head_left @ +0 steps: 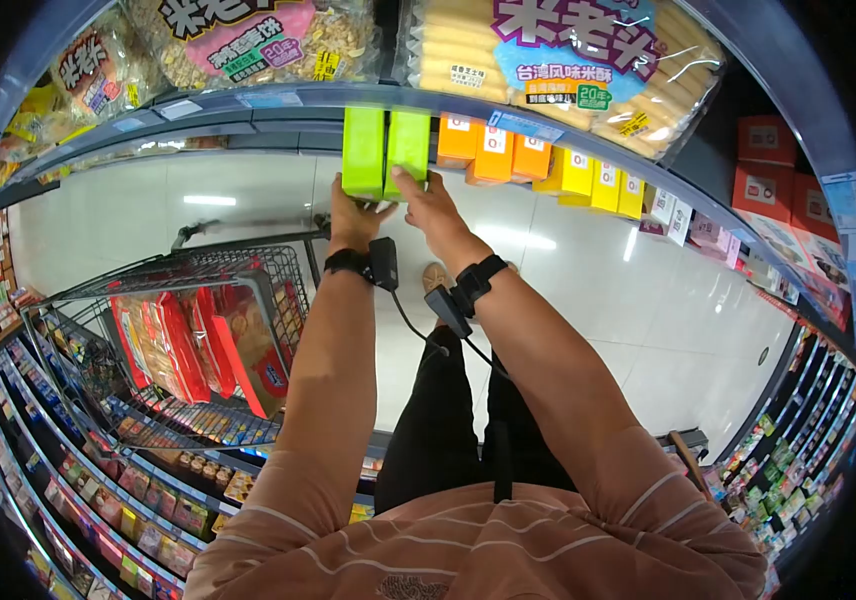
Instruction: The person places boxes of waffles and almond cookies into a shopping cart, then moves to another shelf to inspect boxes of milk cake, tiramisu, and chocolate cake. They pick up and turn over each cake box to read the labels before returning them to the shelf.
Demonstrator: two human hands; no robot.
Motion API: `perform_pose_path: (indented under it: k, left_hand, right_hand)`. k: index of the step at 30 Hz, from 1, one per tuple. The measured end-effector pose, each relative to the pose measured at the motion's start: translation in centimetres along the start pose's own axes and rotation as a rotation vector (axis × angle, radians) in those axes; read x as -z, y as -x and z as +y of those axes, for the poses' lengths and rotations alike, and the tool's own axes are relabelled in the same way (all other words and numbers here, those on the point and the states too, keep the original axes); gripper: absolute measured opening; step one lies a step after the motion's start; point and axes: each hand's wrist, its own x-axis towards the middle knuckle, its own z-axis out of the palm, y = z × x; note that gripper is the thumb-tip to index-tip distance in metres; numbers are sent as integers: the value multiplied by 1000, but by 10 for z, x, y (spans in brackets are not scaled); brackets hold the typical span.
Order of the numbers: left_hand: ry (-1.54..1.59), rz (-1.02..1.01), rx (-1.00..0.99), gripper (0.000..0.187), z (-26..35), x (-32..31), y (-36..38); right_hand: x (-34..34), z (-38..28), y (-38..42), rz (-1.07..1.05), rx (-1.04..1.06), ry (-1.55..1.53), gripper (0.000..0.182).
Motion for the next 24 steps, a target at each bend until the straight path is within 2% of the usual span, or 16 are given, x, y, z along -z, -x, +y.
perform_pose_path:
  k: [4,7,9,11,12,15,16,18,21,23,24]
  left_hand:
    - [-29,-29,-3,55,-5,-13,1]
    - [5,-146,-16,57,4,-23,-16]
    - [-200,-167,-243,66,-2,-21,-21]
    - [57,-66,-86,69,3,-26,-41]
    - [47,-34,-56,78,4,-28,-40]
    - [112,208,34,89,3,-31,-27]
    - [167,187,53,97,3,-31,-21]
    - [162,214,25,91,0,-33,-6]
    - [95,195,15,88,-1,-27,12]
    - [11,107,37,88,-12,-3,8]
    - [-92,200,12,85,-17,-18,30]
  right_hand:
    - [6,7,-11,-4,35,-99,69]
    - [12,8,-13,-11,42,-210,58]
    - [8,12,-16,26,76,-344,48]
    - [14,10,-12,-32,83,-386,41]
    - [18,11,-12,-61,88,-405,38]
    - [36,15,1,-169,49,-418,34]
    - [42,17,7,-163,35,-430,35]
    - [54,23,26,-148,4,-456,35]
    - [85,28,64,-245,-8,-455,50]
    - [109,38,88,-203,-78,-459,45]
    - [125,41,107,-179,-112,-449,44]
